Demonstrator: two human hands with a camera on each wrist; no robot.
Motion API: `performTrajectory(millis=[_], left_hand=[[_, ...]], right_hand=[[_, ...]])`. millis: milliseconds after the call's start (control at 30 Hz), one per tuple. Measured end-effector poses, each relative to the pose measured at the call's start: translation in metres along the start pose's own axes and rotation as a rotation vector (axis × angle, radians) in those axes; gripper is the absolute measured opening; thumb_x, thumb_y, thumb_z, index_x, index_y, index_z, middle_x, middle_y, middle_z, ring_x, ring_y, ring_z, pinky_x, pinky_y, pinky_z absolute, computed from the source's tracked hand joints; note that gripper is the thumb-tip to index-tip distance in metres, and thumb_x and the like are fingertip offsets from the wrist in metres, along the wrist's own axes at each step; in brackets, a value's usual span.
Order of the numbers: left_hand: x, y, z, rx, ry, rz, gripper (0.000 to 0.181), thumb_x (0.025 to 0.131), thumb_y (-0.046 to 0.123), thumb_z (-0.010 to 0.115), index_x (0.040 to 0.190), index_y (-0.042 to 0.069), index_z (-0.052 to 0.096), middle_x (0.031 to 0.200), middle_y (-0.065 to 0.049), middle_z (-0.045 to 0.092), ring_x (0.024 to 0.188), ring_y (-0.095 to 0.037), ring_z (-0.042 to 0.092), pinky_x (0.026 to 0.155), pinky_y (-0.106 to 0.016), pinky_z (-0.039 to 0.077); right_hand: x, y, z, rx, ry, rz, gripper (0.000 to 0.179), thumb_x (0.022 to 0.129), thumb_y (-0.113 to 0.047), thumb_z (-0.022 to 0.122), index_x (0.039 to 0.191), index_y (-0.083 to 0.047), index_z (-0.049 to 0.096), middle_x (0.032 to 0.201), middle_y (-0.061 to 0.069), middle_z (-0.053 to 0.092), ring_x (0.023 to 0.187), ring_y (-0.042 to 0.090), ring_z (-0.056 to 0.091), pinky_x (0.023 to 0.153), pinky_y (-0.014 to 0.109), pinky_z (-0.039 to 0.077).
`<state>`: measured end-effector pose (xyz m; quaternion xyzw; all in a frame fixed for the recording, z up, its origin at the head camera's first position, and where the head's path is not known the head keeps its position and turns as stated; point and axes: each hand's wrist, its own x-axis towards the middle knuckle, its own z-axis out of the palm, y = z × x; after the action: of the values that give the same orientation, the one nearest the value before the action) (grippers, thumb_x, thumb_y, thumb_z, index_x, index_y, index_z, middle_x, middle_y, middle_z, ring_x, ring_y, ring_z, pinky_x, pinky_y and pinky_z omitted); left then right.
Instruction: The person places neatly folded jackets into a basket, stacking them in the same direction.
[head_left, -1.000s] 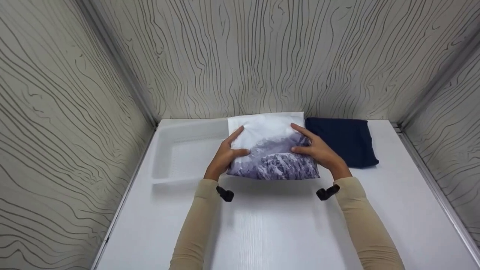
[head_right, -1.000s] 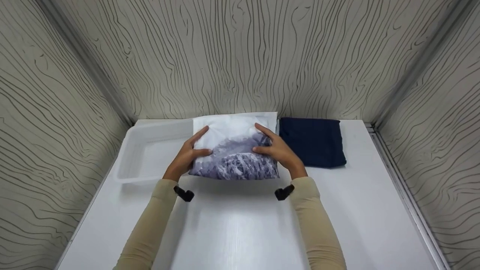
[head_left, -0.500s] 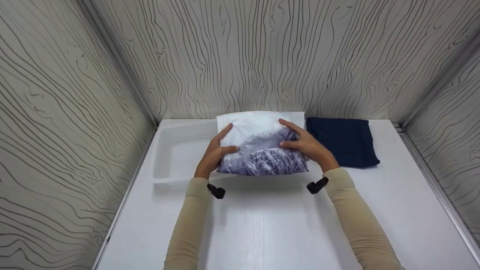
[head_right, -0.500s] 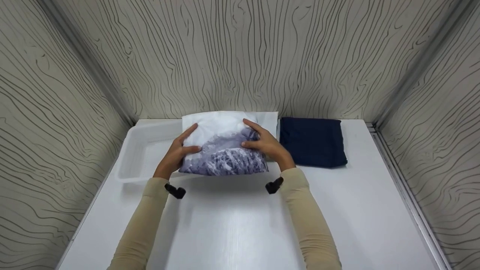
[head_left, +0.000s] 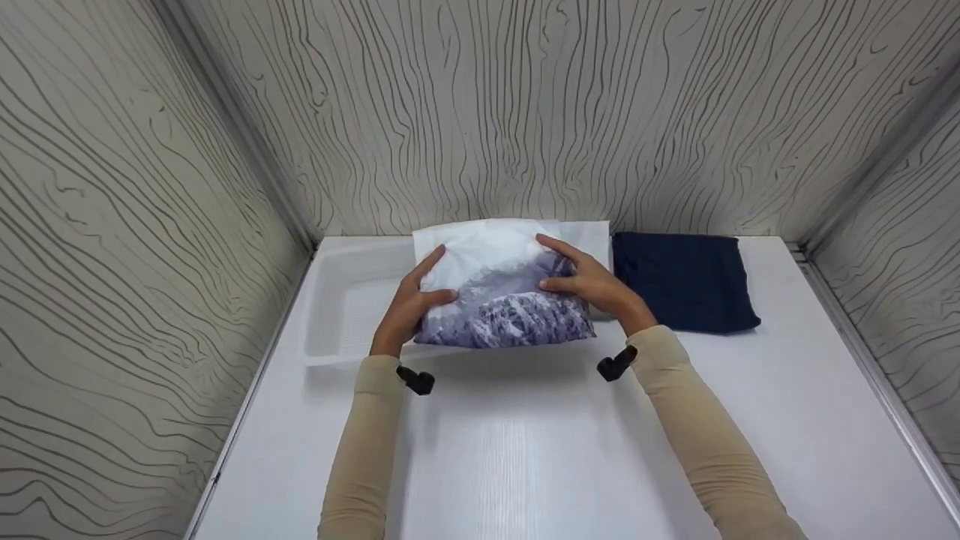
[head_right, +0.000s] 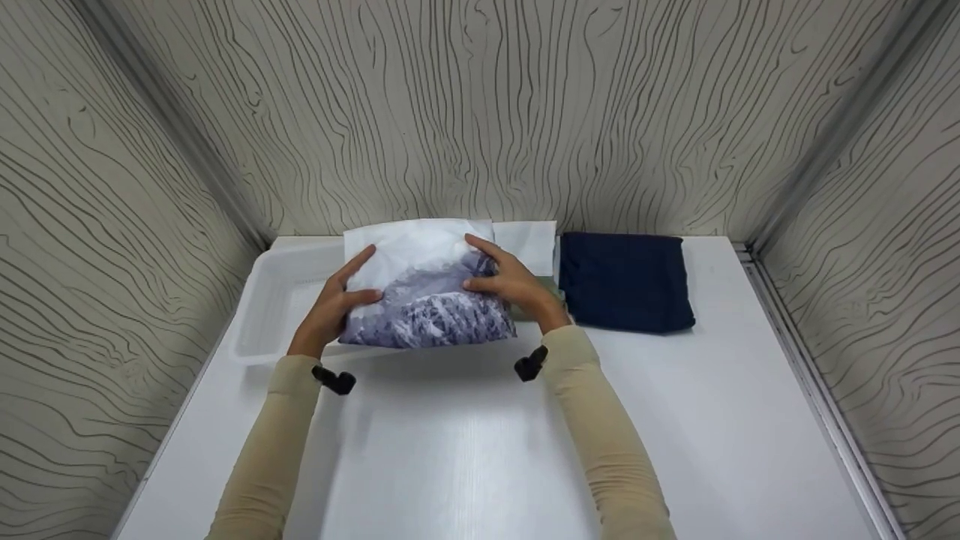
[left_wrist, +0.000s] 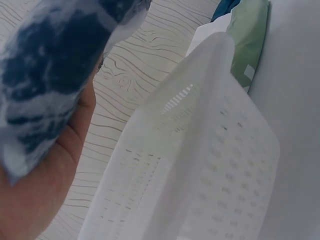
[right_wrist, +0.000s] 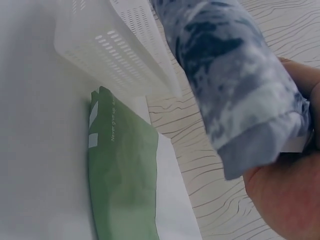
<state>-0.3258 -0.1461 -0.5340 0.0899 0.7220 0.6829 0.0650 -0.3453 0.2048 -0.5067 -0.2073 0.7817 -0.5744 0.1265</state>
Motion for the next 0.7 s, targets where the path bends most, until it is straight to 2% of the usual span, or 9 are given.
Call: performTrajectory(millis=[267, 500, 700], left_hand=[[-0.003, -0.001, -0.016, 0.012, 0.018, -0.015, 0.09, 0.087, 0.015, 0.084, 0.164, 0.036, 0.043, 0.178, 0.005, 0.024, 0.168, -0.027, 0.005, 0.133, -0.062, 0.009], [-0.007, -0.001, -0.03, 0.0, 0.009, -0.001, 0.088, 0.089, 0.013, 0.082, 0.165, 0.035, 0.041, 0.178, 0.006, 0.022, 0.168, -0.025, 0.001, 0.133, -0.061, 0.009], [-0.008, -0.001, -0.04, 0.009, 0.038, -0.017, 0.089, 0.088, 0.01, 0.081, 0.164, 0.034, 0.042, 0.178, 0.004, 0.023, 0.168, -0.025, 0.003, 0.134, -0.059, 0.011]], right_hand=[[0.011, -0.004, 0.011, 0.019, -0.018, 0.023, 0.088, 0.096, -0.022, 0.081, 0.169, -0.029, 0.033, 0.18, 0.0, 0.019, 0.167, 0.03, 0.011, 0.133, 0.06, 0.015], [0.022, -0.008, 0.021, 0.034, -0.039, 0.026, 0.087, 0.096, -0.023, 0.082, 0.168, -0.031, 0.034, 0.18, -0.002, 0.018, 0.168, 0.029, 0.006, 0.132, 0.059, 0.019], [0.03, -0.012, 0.03, 0.045, -0.045, 0.024, 0.086, 0.096, -0.022, 0.082, 0.168, -0.03, 0.035, 0.179, -0.001, 0.019, 0.168, 0.029, 0.008, 0.132, 0.059, 0.019]])
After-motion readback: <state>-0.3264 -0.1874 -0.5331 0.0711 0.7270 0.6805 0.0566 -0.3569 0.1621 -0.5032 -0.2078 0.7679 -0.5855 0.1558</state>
